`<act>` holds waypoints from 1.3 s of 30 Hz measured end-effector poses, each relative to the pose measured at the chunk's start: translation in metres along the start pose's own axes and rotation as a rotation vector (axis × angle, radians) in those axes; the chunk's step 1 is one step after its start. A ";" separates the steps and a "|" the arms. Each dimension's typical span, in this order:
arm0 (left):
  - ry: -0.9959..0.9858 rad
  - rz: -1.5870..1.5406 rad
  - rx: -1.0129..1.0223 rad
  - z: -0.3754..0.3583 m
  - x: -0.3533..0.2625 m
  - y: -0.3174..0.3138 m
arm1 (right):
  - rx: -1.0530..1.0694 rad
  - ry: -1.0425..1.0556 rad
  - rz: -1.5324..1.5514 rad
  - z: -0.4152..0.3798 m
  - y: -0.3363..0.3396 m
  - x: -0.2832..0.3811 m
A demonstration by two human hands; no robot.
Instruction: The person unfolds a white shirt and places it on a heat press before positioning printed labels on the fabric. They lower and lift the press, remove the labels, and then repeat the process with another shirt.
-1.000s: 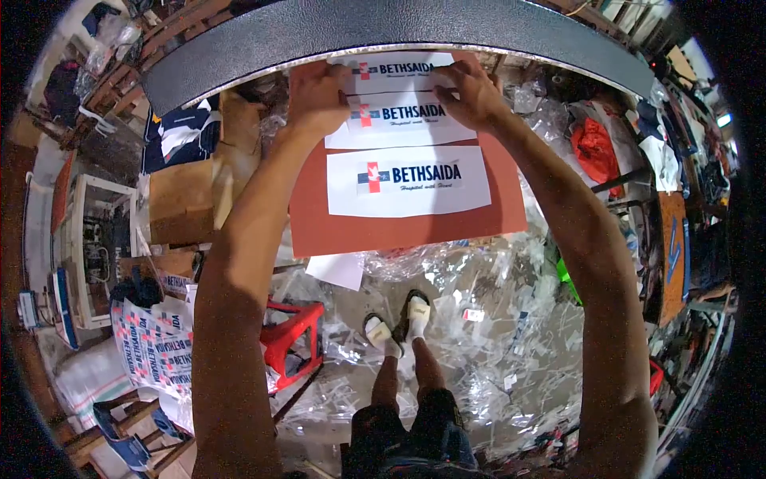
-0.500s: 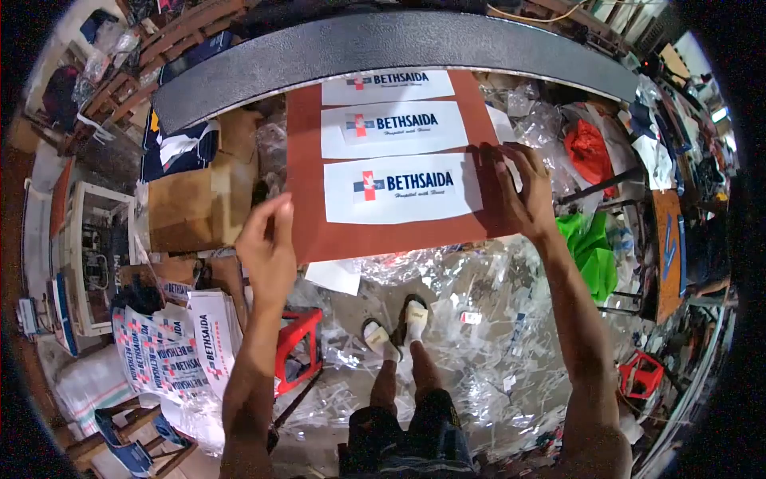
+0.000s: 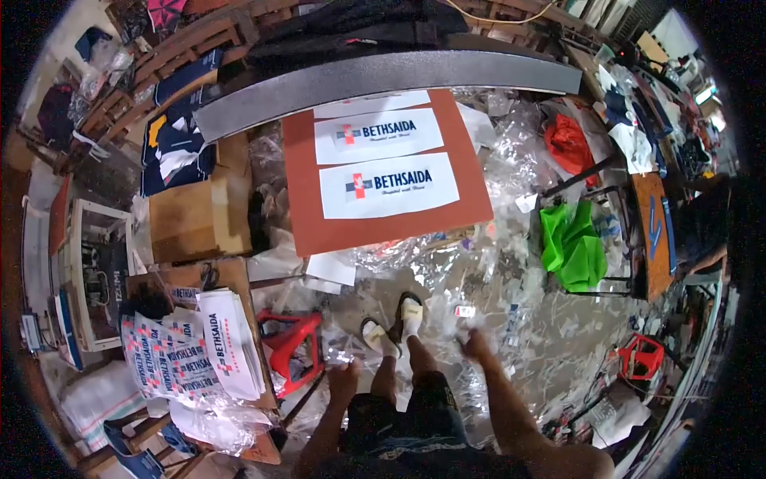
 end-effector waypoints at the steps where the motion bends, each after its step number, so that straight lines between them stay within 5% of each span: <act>1: -0.148 -0.070 0.069 -0.019 0.012 -0.015 | 0.403 -0.121 0.134 -0.036 -0.003 0.037; 2: -0.295 -0.143 0.140 -0.037 0.021 -0.025 | 0.721 -0.030 -0.058 -0.066 -0.039 0.044; 3: -0.294 -0.144 0.151 -0.052 0.026 -0.030 | 0.608 0.081 0.075 -0.099 -0.070 0.044; 5: 0.016 0.098 0.544 -0.078 0.047 -0.052 | 0.491 0.184 0.210 -0.121 -0.077 0.062; 7: 0.119 0.090 0.597 -0.092 0.064 -0.057 | 0.685 0.086 0.472 -0.114 -0.043 0.093; 10: 0.250 0.097 0.647 -0.103 0.092 -0.063 | 0.523 -0.201 0.517 -0.118 -0.140 0.000; 11: 0.287 0.115 0.637 -0.102 0.097 -0.062 | 0.481 0.036 0.439 -0.096 -0.125 -0.002; 12: 0.289 0.116 0.636 -0.103 0.099 -0.063 | 0.465 -0.070 0.473 -0.096 -0.117 -0.008; 14: 0.194 0.005 0.347 -0.089 0.096 -0.048 | 0.412 -0.282 0.549 -0.075 -0.007 0.077; 17: -0.032 0.180 0.143 -0.059 0.079 -0.033 | 0.215 -0.044 0.446 -0.034 -0.004 0.032; 18: -0.144 0.264 0.045 -0.045 0.063 -0.024 | 0.022 0.183 0.376 -0.019 0.010 0.030; 20: 0.021 -0.089 -0.036 0.004 -0.007 0.043 | -0.174 0.138 0.670 0.018 0.096 0.069; 22: -0.068 -0.112 -0.182 0.039 -0.058 0.096 | -0.300 0.011 0.562 0.042 0.212 0.134; 24: -0.019 -0.218 -0.295 0.068 -0.082 0.130 | -0.517 0.055 0.814 0.069 0.268 0.159; 27: -0.145 -0.208 -0.434 0.123 -0.148 0.205 | -0.543 0.175 0.784 0.098 0.338 0.231; 34: -0.550 0.065 -0.642 0.279 -0.250 0.295 | -0.419 0.782 0.102 0.210 0.363 0.341; 37: -0.593 0.144 -0.644 0.337 -0.253 0.298 | -0.338 0.809 -0.007 0.250 0.358 0.358; 39: -0.442 0.289 -0.568 0.360 -0.250 0.297 | -0.361 0.791 -0.072 0.281 0.345 0.353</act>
Point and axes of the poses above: each hand's wrist, its own z-axis towards the middle knuckle, its own y-axis out of the back of the hand, x = y × z, the point moved 4 cm from there along z, towards the middle knuckle, and after that the axes turned 1 degree about y, right-handed, at the moved point
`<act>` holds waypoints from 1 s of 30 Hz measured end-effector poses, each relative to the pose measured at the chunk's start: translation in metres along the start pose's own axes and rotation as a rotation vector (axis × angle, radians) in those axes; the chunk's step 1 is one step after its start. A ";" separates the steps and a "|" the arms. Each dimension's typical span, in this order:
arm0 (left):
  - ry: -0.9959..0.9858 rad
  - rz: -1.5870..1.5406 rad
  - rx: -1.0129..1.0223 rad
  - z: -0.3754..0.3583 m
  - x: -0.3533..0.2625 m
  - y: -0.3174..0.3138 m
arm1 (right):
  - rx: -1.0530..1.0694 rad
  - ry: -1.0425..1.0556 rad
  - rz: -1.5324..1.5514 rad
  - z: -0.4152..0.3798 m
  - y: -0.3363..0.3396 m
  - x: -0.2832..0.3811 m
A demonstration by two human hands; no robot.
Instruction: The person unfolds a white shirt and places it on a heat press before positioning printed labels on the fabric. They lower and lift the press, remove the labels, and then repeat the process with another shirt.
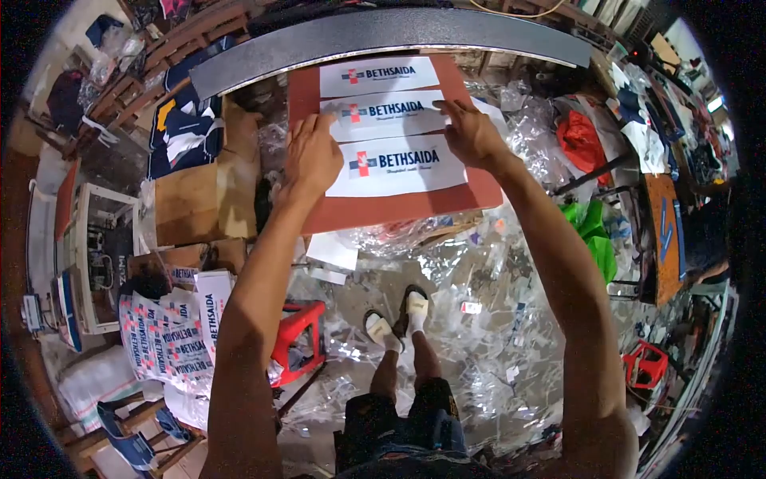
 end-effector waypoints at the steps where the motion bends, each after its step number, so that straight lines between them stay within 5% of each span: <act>1: 0.004 0.009 0.000 0.002 0.003 -0.004 | 0.002 -0.015 -0.071 0.004 -0.007 -0.004; 30: 0.007 0.046 0.063 0.011 0.015 -0.016 | 0.041 -0.050 -0.176 0.000 -0.014 -0.005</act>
Point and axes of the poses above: each hand's wrist, its own z-axis towards the middle knuckle, its own y-axis out of the back of the hand, x = y × z, the point moved 4 cm from there along z, towards the middle knuckle, and after that the axes turned 1 degree about y, right-handed, at the moved point
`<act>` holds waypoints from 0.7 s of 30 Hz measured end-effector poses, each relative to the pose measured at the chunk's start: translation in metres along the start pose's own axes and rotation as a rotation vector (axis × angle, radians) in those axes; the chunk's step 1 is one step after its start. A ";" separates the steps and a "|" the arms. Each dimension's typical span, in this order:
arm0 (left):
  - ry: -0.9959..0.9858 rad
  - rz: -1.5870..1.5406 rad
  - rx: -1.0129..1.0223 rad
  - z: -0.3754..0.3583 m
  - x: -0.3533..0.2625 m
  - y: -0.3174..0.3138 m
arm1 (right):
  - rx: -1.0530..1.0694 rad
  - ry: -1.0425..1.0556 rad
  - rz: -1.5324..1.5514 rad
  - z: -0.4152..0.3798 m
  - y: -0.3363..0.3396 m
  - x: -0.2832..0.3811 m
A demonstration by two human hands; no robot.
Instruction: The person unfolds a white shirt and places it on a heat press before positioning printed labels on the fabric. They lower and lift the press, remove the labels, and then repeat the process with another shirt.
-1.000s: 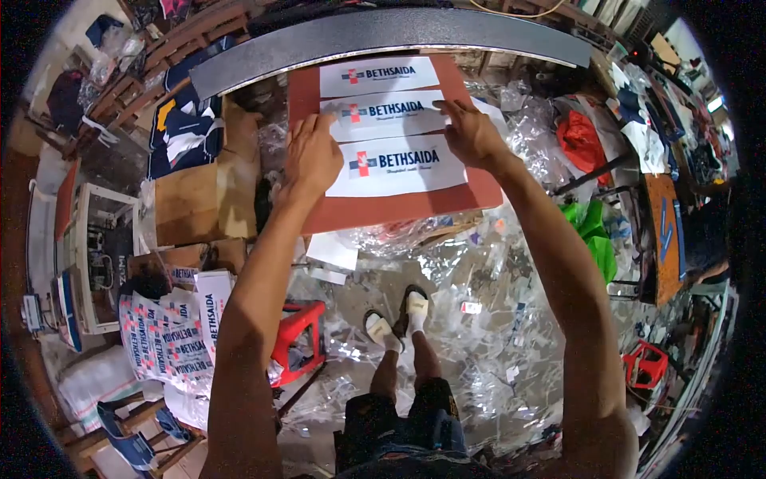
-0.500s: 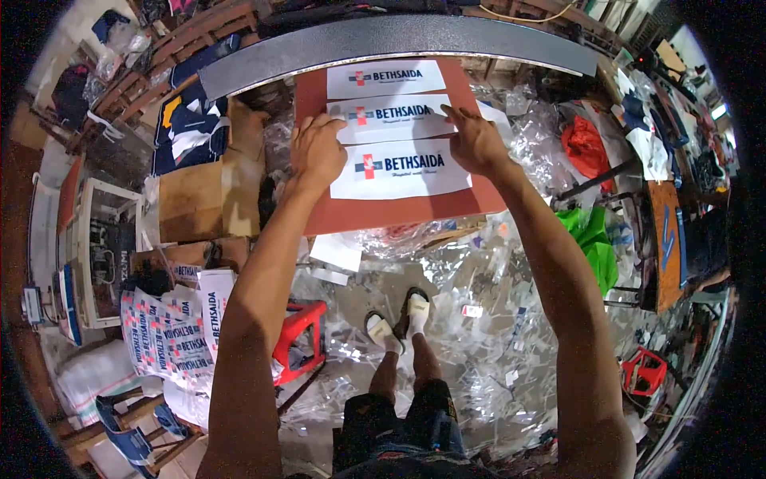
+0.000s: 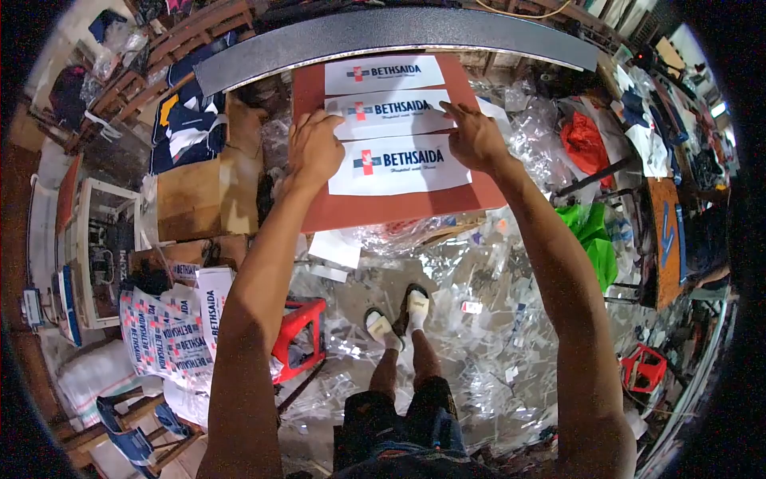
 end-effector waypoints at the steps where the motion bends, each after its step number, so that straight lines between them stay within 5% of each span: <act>1: 0.000 0.000 0.000 0.000 -0.001 0.001 | -0.002 0.004 -0.004 0.000 0.000 0.000; 21: -0.082 -0.168 -0.003 -0.011 0.005 0.010 | 0.043 0.009 0.196 -0.017 0.018 0.000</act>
Point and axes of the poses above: each hand's wrist, its own z-axis towards the middle knuckle, its own y-axis out of the back of the hand, x = y × z, the point moved 4 cm from there along z, towards the middle knuckle, and after that the axes turned 1 degree about y, right-handed, at the moved point
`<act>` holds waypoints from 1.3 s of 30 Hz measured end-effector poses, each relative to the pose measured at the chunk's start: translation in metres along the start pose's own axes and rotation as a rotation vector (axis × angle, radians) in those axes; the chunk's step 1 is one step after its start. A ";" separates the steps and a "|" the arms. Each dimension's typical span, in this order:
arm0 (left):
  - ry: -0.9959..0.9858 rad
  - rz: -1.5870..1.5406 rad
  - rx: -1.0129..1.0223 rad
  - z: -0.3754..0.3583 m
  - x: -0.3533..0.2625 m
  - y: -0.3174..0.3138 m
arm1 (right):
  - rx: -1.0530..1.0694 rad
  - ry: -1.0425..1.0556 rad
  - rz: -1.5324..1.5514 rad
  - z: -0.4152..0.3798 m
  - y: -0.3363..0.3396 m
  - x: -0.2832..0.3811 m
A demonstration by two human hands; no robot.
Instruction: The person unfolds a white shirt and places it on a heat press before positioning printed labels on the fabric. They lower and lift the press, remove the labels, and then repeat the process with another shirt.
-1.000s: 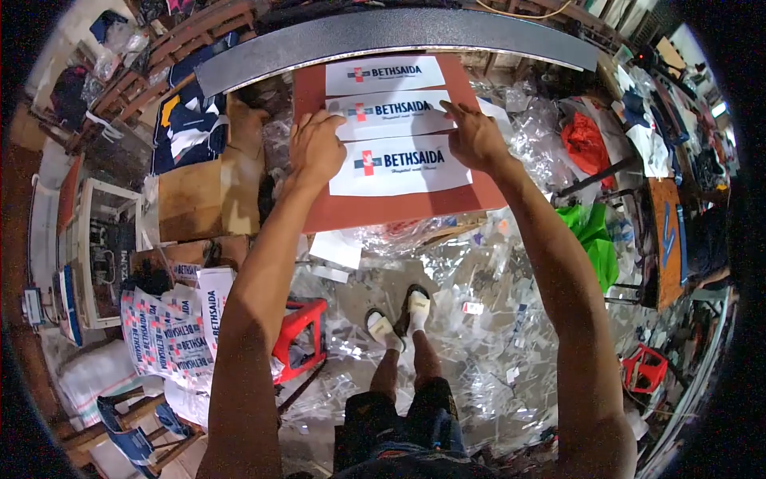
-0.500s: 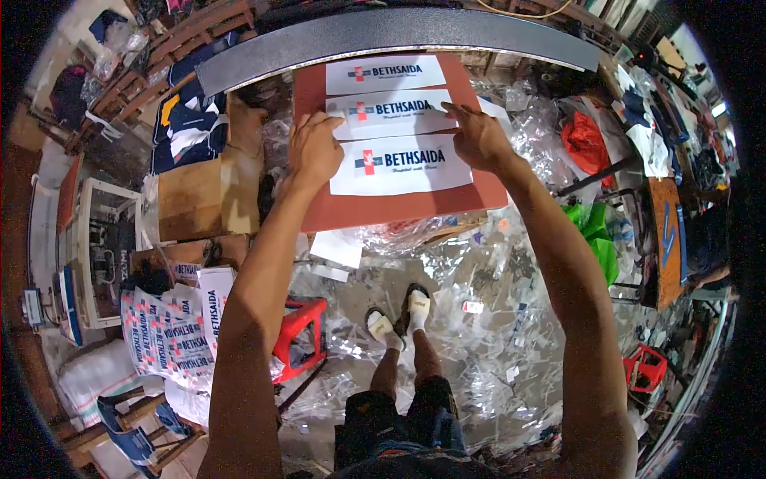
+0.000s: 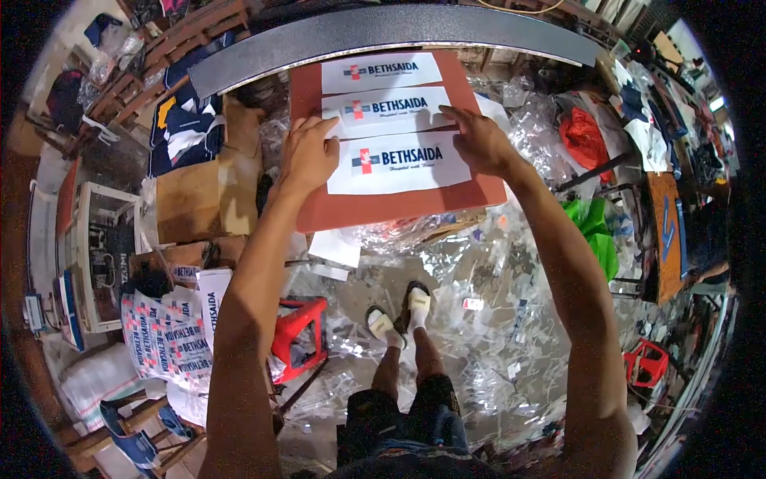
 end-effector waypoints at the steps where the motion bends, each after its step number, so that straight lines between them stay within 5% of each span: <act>1: -0.003 -0.002 0.004 -0.005 -0.005 0.004 | -0.039 0.009 0.034 -0.007 0.006 0.006; 9: -0.002 -0.008 -0.027 -0.055 -0.043 0.023 | -0.038 0.117 -0.119 -0.057 0.007 0.041; 39: 0.049 0.071 -0.021 -0.056 -0.046 0.022 | 0.022 -0.040 -0.188 -0.056 0.006 0.045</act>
Point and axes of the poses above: each hand's wrist, its own z-axis towards the middle knuckle, its own y-axis out of the back of the hand, x = y × z, the point moved 4 cm from there along z, towards the middle knuckle, and after that the axes turned 1 degree about y, right-handed, at the moved point
